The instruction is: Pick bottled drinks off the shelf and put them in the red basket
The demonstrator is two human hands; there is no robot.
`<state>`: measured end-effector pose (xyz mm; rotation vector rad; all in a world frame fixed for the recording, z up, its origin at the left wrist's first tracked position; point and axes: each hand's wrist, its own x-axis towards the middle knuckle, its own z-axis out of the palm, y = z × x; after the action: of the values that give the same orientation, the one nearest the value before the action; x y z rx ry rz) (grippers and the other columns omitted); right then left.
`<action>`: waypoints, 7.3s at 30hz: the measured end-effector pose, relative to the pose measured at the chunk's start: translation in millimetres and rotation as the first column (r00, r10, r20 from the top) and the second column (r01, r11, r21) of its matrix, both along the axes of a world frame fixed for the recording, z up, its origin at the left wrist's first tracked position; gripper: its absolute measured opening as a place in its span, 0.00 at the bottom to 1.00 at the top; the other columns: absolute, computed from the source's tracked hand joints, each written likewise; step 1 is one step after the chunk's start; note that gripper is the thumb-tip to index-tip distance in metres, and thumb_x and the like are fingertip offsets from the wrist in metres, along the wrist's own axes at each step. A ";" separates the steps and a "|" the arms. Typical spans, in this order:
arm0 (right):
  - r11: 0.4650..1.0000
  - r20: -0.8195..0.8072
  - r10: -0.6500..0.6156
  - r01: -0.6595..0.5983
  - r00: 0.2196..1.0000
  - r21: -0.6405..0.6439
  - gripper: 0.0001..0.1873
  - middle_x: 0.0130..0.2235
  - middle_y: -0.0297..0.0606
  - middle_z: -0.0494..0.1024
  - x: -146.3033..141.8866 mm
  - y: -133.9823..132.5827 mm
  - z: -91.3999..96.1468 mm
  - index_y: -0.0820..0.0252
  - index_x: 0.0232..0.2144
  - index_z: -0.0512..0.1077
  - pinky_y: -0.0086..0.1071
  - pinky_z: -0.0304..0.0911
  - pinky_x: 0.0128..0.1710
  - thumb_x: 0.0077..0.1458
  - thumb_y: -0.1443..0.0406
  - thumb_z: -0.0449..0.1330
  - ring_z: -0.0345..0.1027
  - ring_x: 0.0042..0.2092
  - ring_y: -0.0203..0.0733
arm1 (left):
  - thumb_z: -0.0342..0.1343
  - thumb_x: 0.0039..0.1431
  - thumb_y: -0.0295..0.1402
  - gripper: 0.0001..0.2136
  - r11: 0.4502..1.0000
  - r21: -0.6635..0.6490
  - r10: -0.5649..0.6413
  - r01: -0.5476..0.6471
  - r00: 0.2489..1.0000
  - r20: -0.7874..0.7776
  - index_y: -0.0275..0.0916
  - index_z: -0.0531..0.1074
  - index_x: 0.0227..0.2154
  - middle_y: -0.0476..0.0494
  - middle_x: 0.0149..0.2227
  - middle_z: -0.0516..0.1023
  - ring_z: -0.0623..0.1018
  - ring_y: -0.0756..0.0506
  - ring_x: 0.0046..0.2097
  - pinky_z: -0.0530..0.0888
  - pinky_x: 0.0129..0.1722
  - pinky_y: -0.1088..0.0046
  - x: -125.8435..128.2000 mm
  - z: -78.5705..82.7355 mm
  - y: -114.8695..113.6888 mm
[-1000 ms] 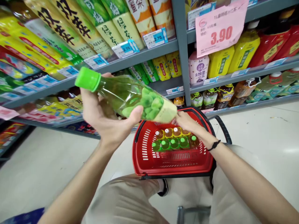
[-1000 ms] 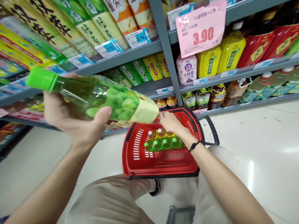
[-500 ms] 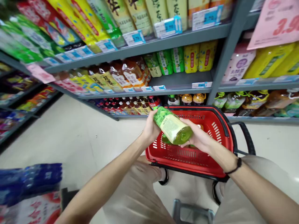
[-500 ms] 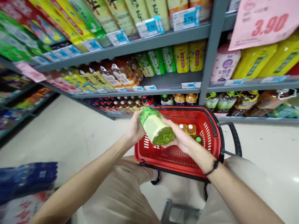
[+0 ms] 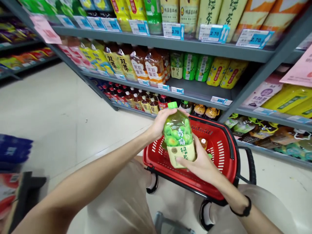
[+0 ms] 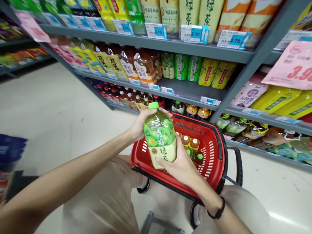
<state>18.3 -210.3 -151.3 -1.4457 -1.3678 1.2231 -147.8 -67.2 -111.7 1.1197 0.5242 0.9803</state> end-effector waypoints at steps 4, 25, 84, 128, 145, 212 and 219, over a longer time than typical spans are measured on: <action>0.998 0.127 -0.046 0.040 0.991 0.045 0.51 0.62 0.44 0.77 -2.5 3.0 -9.2 0.51 0.70 0.59 0.53 0.69 0.64 0.49 0.58 0.75 0.75 0.60 0.55 | 0.66 0.60 0.43 0.14 0.991 0.135 0.007 0.004 0.997 -0.076 0.35 0.84 0.36 0.35 0.44 0.87 0.86 0.37 0.46 0.80 0.49 0.62 -0.7 -4.4 -3.2; 0.938 -0.543 -0.179 -0.025 0.820 -0.346 0.34 0.42 0.39 0.86 -3.2 -6.6 -7.0 0.53 0.51 0.78 0.41 0.76 0.42 0.42 0.50 0.78 0.81 0.45 0.53 | 0.64 0.57 0.45 0.17 0.985 -0.063 -0.150 0.159 0.981 0.122 0.36 0.83 0.39 0.35 0.47 0.86 0.85 0.36 0.49 0.80 0.50 0.59 -13.1 0.3 -8.3; 0.965 0.110 0.242 -0.252 0.964 0.080 0.55 0.71 0.47 0.68 -2.3 -2.7 -66.5 0.51 0.74 0.61 0.56 0.58 0.74 0.48 0.56 0.79 0.64 0.71 0.57 | 0.64 0.56 0.44 0.13 0.682 0.240 -0.558 0.691 0.703 -0.441 0.41 0.87 0.33 0.35 0.38 0.86 0.85 0.33 0.40 0.80 0.42 0.59 1.1 -18.1 -29.4; 0.964 -0.737 -0.256 0.106 0.626 -0.245 0.37 0.32 0.43 0.82 3.9 16.3 10.2 0.63 0.55 0.76 0.27 0.50 0.10 0.61 0.39 0.56 0.65 0.18 0.38 | 0.57 0.61 0.46 0.16 0.904 -0.428 0.053 -0.002 0.993 0.106 0.38 0.80 0.38 0.38 0.43 0.86 0.84 0.32 0.54 0.80 0.59 0.51 -16.0 -36.7 37.1; 0.909 -0.803 -0.381 0.030 0.458 -0.415 0.35 0.28 0.45 0.81 9.2 7.8 -2.7 0.60 0.47 0.73 0.26 0.58 0.13 0.66 0.37 0.46 0.67 0.19 0.39 | 0.61 0.56 0.43 0.12 0.905 -0.417 0.110 -0.079 0.993 0.052 0.39 0.79 0.32 0.39 0.41 0.86 0.85 0.36 0.48 0.82 0.54 0.58 -7.5 -26.8 25.7; 0.984 -0.733 -0.133 -0.002 0.667 -0.180 0.45 0.55 0.47 0.83 -4.8 -10.4 1.1 0.53 0.61 0.69 0.41 0.80 0.30 0.46 0.44 0.77 0.82 0.43 0.53 | 0.58 0.51 0.33 0.04 0.910 -0.377 0.241 -0.171 0.960 0.146 0.41 0.76 0.28 0.43 0.43 0.87 0.85 0.38 0.52 0.80 0.60 0.59 -25.8 -5.3 12.2; 0.980 -0.555 -0.055 0.152 0.830 0.130 0.47 0.58 0.42 0.80 -3.4 -11.7 -3.8 0.48 0.60 0.68 0.45 0.78 0.55 0.41 0.57 0.83 0.78 0.56 0.53 | 0.60 0.55 0.39 0.10 0.904 -0.403 0.211 -0.142 0.968 0.133 0.37 0.78 0.30 0.36 0.42 0.87 0.86 0.38 0.50 0.81 0.58 0.61 -29.6 -2.3 9.3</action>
<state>14.8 -221.9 -155.1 -0.9271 -0.9517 1.2861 -177.4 -57.9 -114.0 0.6284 0.6546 1.0634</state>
